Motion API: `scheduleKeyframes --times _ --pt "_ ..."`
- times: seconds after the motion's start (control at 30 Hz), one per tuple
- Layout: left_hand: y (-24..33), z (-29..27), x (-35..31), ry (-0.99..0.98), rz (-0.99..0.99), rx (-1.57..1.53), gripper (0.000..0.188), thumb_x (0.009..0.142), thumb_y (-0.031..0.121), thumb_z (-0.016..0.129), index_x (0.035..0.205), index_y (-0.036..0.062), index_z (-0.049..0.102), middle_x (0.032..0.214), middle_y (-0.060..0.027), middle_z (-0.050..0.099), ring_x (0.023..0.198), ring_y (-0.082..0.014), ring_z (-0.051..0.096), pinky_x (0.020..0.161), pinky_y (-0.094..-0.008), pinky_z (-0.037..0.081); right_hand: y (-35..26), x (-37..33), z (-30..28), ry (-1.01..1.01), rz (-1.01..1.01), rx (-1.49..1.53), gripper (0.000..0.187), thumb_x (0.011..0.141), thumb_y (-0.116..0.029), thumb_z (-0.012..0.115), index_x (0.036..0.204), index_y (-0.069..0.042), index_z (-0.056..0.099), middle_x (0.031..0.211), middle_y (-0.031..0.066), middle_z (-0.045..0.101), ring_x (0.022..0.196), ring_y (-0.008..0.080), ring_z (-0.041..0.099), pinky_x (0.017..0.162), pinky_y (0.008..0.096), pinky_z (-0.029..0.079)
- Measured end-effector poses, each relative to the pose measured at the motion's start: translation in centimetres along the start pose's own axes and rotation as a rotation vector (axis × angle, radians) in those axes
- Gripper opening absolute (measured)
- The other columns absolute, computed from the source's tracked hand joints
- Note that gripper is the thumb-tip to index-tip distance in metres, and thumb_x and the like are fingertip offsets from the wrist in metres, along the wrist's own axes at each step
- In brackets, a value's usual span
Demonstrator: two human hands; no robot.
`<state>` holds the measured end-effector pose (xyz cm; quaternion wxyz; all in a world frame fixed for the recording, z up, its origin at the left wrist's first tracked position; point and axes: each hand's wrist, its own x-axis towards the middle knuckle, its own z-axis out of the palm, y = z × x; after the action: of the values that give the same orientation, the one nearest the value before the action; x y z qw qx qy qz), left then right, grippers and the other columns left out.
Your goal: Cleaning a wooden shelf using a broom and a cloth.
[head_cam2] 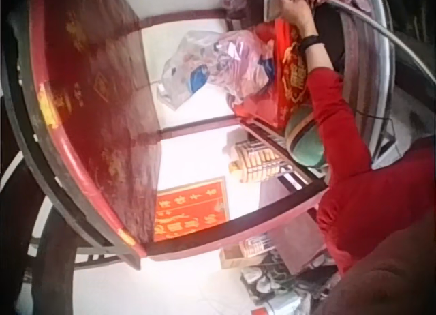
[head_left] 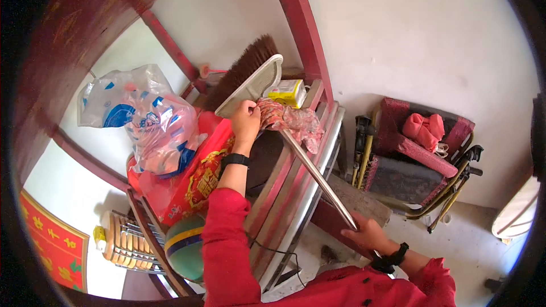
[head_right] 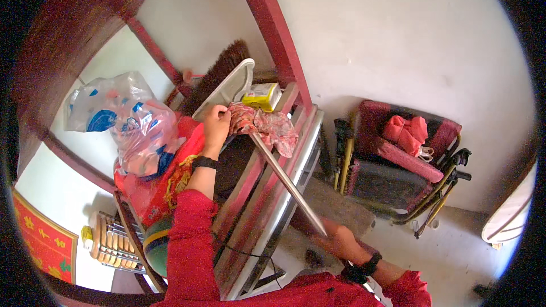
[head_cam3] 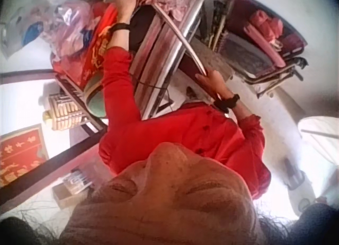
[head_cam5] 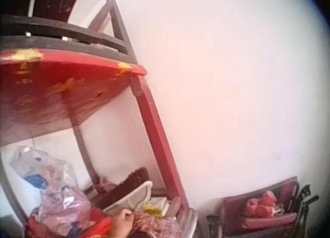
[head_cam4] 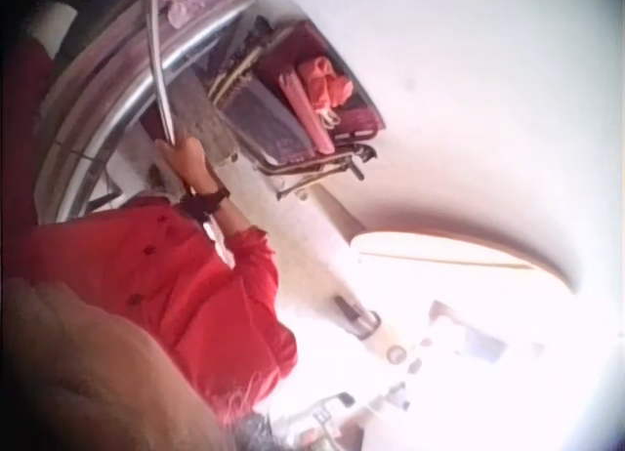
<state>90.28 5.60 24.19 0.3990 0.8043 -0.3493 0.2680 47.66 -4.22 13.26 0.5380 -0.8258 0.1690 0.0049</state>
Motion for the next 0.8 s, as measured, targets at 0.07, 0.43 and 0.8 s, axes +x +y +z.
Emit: scheduleKeyframes --times 0.07,0.43,0.8 --pt "-0.2 0.4 -0.1 -0.012 -0.016 0.025 0.014 0.078 0.016 0.065 0.088 0.0075 0.061 0.081 -0.0108 0.064 0.07 -0.0276 0.062 0.065 -0.0369 0.049 -1.1 0.4 0.0 0.023 -0.028 0.046 0.05 0.081 -0.03 0.067 0.124 -0.008 0.053 0.107 0.0181 0.063 0.096 0.0313 0.063 0.082 0.0383 0.049" --pt "-0.2 -1.8 -0.1 0.006 -0.123 -0.166 0.015 0.08 0.016 0.063 0.092 0.0068 0.06 0.083 -0.0109 0.065 0.075 -0.0224 0.063 0.07 -0.0334 0.049 0.6 1.2 1.1 0.292 0.028 0.038 0.03 0.078 -0.024 0.067 0.099 -0.004 0.059 0.071 0.0185 0.058 0.063 0.029 0.058 0.062 0.04 0.046" --pt "3.9 -6.9 3.7 0.062 -0.057 -0.431 0.004 0.088 0.008 0.056 0.089 0.0052 0.055 0.078 0.0008 0.054 0.074 -0.009 0.05 0.068 -0.0253 0.043 4.8 -1.8 -0.8 0.237 0.038 -0.016 0.029 0.08 -0.021 0.063 0.103 -0.004 0.062 0.089 0.021 0.064 0.082 0.0271 0.065 0.072 0.0363 0.049"
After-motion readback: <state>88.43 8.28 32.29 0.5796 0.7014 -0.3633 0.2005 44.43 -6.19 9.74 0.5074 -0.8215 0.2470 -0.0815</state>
